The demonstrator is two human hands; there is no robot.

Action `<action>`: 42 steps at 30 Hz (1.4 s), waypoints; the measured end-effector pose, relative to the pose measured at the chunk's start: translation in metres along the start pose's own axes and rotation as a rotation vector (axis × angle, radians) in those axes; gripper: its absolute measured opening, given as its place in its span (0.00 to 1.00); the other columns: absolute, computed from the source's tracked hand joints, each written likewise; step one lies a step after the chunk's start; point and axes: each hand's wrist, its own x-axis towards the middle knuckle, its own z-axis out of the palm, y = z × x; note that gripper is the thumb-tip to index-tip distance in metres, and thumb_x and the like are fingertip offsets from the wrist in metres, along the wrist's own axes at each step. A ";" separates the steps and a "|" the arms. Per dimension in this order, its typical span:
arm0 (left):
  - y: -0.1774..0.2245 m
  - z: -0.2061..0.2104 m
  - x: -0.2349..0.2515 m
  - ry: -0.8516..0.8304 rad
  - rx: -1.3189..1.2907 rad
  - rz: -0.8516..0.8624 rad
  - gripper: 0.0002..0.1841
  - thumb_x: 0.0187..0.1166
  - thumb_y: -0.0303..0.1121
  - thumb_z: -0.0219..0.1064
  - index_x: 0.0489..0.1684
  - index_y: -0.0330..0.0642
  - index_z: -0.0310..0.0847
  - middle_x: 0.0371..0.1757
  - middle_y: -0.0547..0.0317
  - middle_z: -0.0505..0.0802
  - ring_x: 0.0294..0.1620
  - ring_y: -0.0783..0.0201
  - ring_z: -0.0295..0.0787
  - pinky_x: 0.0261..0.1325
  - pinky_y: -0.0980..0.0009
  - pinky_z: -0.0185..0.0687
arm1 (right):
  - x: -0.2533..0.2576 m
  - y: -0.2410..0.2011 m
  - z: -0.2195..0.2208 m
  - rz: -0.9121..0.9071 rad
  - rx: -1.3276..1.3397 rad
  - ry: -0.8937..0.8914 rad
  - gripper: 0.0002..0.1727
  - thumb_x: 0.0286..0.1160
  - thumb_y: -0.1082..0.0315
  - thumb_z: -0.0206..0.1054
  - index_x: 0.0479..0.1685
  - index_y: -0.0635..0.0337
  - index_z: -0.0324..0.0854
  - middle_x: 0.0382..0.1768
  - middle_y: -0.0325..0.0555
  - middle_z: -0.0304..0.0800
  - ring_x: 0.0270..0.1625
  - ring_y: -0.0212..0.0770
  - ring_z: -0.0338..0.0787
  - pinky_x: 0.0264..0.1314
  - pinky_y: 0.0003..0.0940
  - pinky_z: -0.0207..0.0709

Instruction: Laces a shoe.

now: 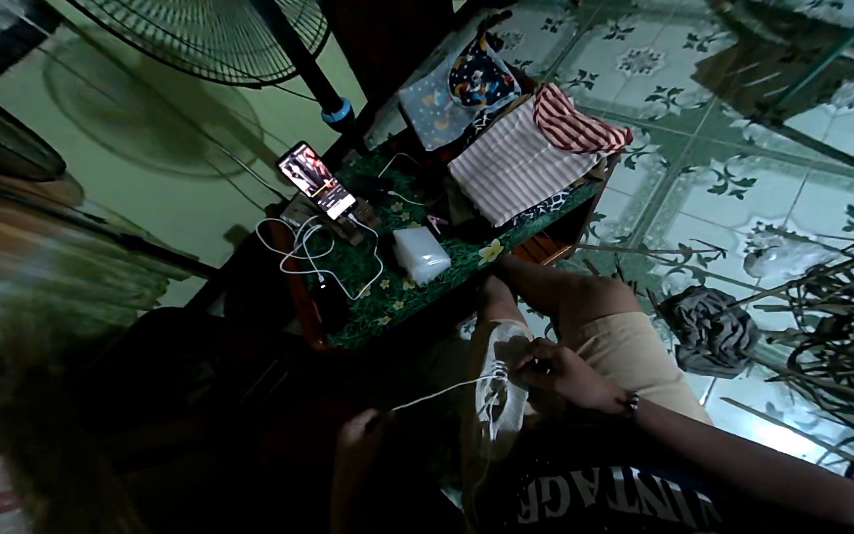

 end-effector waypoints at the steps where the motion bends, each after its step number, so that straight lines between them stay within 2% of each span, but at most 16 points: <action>1: -0.002 0.001 0.002 0.003 0.000 0.030 0.14 0.79 0.39 0.72 0.32 0.36 0.88 0.28 0.58 0.88 0.30 0.67 0.82 0.39 0.62 0.81 | 0.000 -0.001 0.000 0.004 -0.002 0.000 0.13 0.74 0.64 0.72 0.51 0.61 0.89 0.55 0.50 0.84 0.47 0.34 0.84 0.52 0.28 0.81; 4: 0.000 0.006 0.005 0.027 0.003 0.087 0.14 0.79 0.39 0.72 0.32 0.35 0.87 0.27 0.59 0.87 0.29 0.70 0.80 0.38 0.67 0.80 | -0.001 -0.001 0.000 -0.035 0.019 0.030 0.12 0.76 0.64 0.71 0.50 0.63 0.89 0.54 0.50 0.85 0.48 0.33 0.85 0.51 0.28 0.82; 7: 0.012 0.014 0.006 0.052 -0.040 0.111 0.13 0.78 0.38 0.72 0.31 0.35 0.88 0.28 0.61 0.88 0.29 0.75 0.80 0.39 0.72 0.79 | -0.003 0.002 0.001 -0.139 0.121 0.112 0.16 0.80 0.58 0.69 0.37 0.64 0.89 0.49 0.45 0.87 0.50 0.30 0.85 0.51 0.25 0.81; 10: 0.023 0.020 0.007 0.030 -0.181 0.146 0.09 0.78 0.34 0.71 0.35 0.36 0.90 0.30 0.65 0.92 0.30 0.80 0.84 0.40 0.79 0.82 | -0.005 -0.003 0.001 -0.132 0.218 0.157 0.23 0.84 0.51 0.64 0.27 0.61 0.88 0.45 0.40 0.86 0.42 0.25 0.84 0.44 0.22 0.81; 15: 0.051 0.029 0.007 -0.021 -0.391 0.084 0.07 0.80 0.27 0.68 0.42 0.32 0.89 0.29 0.64 0.93 0.29 0.75 0.88 0.39 0.77 0.87 | -0.010 -0.014 0.001 0.005 0.331 0.141 0.26 0.92 0.51 0.48 0.40 0.59 0.86 0.24 0.30 0.85 0.22 0.24 0.81 0.28 0.22 0.80; 18: 0.060 0.033 0.009 -0.025 -0.399 0.045 0.07 0.81 0.29 0.68 0.44 0.34 0.90 0.31 0.63 0.93 0.28 0.74 0.87 0.34 0.78 0.84 | -0.012 -0.016 0.001 0.022 0.355 0.128 0.29 0.93 0.47 0.44 0.35 0.56 0.84 0.20 0.29 0.83 0.19 0.24 0.79 0.25 0.22 0.78; 20: 0.066 0.036 0.010 -0.035 -0.418 0.038 0.08 0.81 0.29 0.68 0.45 0.33 0.90 0.31 0.63 0.93 0.27 0.75 0.87 0.33 0.78 0.84 | -0.013 -0.019 0.001 0.026 0.350 0.118 0.29 0.92 0.47 0.45 0.31 0.54 0.84 0.20 0.29 0.83 0.19 0.24 0.78 0.25 0.22 0.77; 23: 0.073 0.041 0.010 -0.077 -0.478 0.057 0.07 0.82 0.28 0.67 0.47 0.33 0.89 0.32 0.63 0.93 0.27 0.75 0.87 0.32 0.79 0.84 | -0.013 -0.022 -0.001 0.041 0.366 0.040 0.26 0.93 0.53 0.49 0.38 0.59 0.87 0.24 0.33 0.88 0.21 0.26 0.83 0.28 0.23 0.80; 26: 0.081 0.045 0.009 -0.103 -0.543 0.067 0.07 0.81 0.25 0.67 0.47 0.33 0.89 0.34 0.61 0.93 0.28 0.73 0.87 0.32 0.79 0.84 | -0.011 -0.017 0.000 -0.007 0.406 -0.038 0.24 0.93 0.56 0.50 0.44 0.63 0.89 0.31 0.38 0.94 0.29 0.30 0.90 0.38 0.28 0.87; 29: 0.084 0.050 0.011 -0.137 -0.555 0.091 0.08 0.80 0.24 0.66 0.49 0.32 0.88 0.38 0.59 0.95 0.31 0.71 0.89 0.35 0.76 0.86 | -0.012 -0.011 0.001 -0.047 0.431 -0.042 0.21 0.89 0.64 0.49 0.49 0.66 0.88 0.39 0.44 0.96 0.33 0.35 0.93 0.43 0.34 0.90; 32: 0.089 0.055 0.011 -0.148 -0.558 0.100 0.08 0.80 0.23 0.66 0.50 0.32 0.88 0.39 0.58 0.95 0.32 0.70 0.90 0.36 0.75 0.87 | -0.016 -0.024 -0.001 0.029 0.419 0.051 0.18 0.83 0.71 0.50 0.51 0.66 0.87 0.37 0.43 0.95 0.28 0.34 0.91 0.34 0.31 0.89; 35: 0.093 0.061 0.011 -0.163 -0.589 0.107 0.07 0.79 0.22 0.66 0.49 0.31 0.87 0.45 0.58 0.95 0.36 0.69 0.92 0.40 0.73 0.90 | -0.018 -0.036 -0.002 0.093 0.388 0.126 0.17 0.83 0.72 0.51 0.51 0.65 0.87 0.37 0.40 0.95 0.25 0.30 0.88 0.29 0.27 0.86; 37: 0.098 0.065 0.012 -0.169 -0.619 0.111 0.07 0.78 0.21 0.67 0.49 0.31 0.87 0.45 0.57 0.95 0.37 0.67 0.93 0.41 0.70 0.92 | -0.017 -0.034 0.000 0.037 0.339 0.150 0.15 0.84 0.71 0.54 0.50 0.64 0.88 0.39 0.39 0.95 0.29 0.28 0.90 0.34 0.26 0.88; 39: 0.103 0.069 0.011 -0.180 -0.648 0.111 0.07 0.78 0.21 0.68 0.49 0.31 0.86 0.45 0.56 0.95 0.37 0.66 0.93 0.43 0.69 0.93 | -0.015 -0.021 0.002 -0.103 0.201 0.160 0.13 0.81 0.68 0.60 0.43 0.64 0.90 0.50 0.41 0.93 0.48 0.27 0.89 0.55 0.26 0.84; 40: 0.104 0.072 0.011 -0.180 -0.664 0.117 0.07 0.77 0.21 0.69 0.48 0.31 0.86 0.46 0.55 0.95 0.38 0.65 0.93 0.44 0.67 0.93 | -0.012 -0.015 0.004 -0.191 0.129 0.170 0.13 0.78 0.66 0.63 0.39 0.64 0.92 0.55 0.46 0.91 0.61 0.32 0.85 0.67 0.31 0.78; 42: 0.107 0.075 0.012 -0.177 -0.693 0.133 0.07 0.76 0.21 0.70 0.47 0.31 0.85 0.45 0.54 0.94 0.37 0.64 0.94 0.44 0.66 0.94 | -0.008 -0.009 0.005 -0.291 0.002 0.184 0.12 0.74 0.62 0.67 0.37 0.60 0.94 0.64 0.51 0.85 0.73 0.41 0.76 0.77 0.40 0.68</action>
